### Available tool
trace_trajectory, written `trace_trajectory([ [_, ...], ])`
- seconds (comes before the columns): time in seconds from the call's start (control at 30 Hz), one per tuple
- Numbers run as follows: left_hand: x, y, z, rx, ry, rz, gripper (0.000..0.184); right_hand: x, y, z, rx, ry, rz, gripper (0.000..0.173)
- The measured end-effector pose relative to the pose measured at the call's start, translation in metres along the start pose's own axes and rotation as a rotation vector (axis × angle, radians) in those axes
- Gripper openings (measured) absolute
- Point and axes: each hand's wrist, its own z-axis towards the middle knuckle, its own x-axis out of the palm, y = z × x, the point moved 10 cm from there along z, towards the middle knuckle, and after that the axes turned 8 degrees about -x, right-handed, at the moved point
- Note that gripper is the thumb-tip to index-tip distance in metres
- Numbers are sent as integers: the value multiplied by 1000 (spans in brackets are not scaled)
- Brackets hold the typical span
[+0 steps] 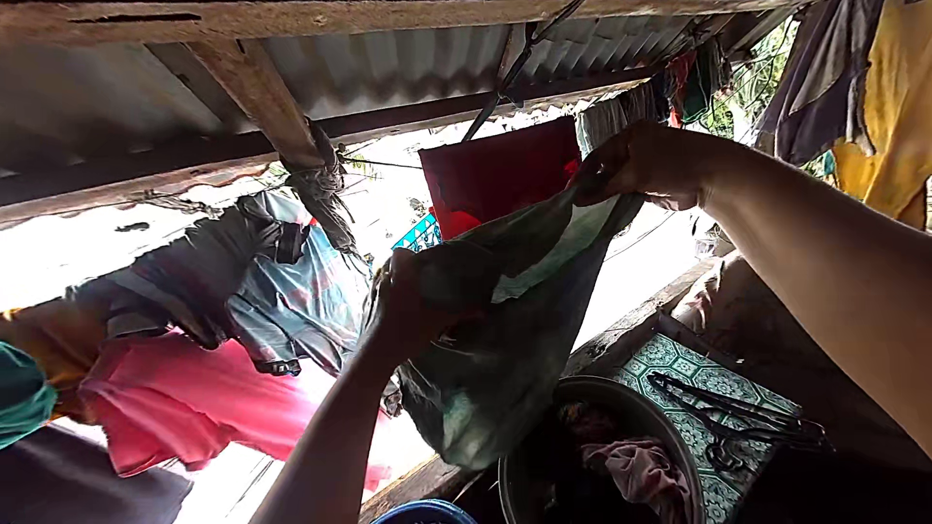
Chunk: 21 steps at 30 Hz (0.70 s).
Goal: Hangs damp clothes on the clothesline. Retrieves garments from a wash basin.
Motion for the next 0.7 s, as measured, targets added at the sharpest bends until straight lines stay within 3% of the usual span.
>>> trace_trajectory([
  [0.07, -8, 1, 4, 24, -18, 81, 95, 0, 13, 2, -79, -51, -149, 4],
  [0.2, -25, 2, 5, 91, -105, -58, 79, -1, 37, 13, -225, -243, -280, 21],
  [0.27, -27, 5, 5, 95, -109, -159, 65, 3, 29, 23, -121, -310, -152, 22],
  [0.33, -21, 7, 6, 121, -72, -267, 38, 9, 16, 33, -18, -374, 13, 21],
  [0.4, -12, 17, 11, 130, -48, -372, 30, 12, 11, 39, 30, -394, 48, 24],
  [0.57, -7, 48, 18, -178, -81, -702, 21, -3, 12, 59, -129, -229, -517, 43],
  [0.63, -8, 44, 21, -139, -34, -781, 21, -8, -1, 59, -106, -189, -563, 45],
  [0.7, -9, 23, 21, -2, 73, -585, 21, -11, -9, 57, -93, -182, -547, 41],
])
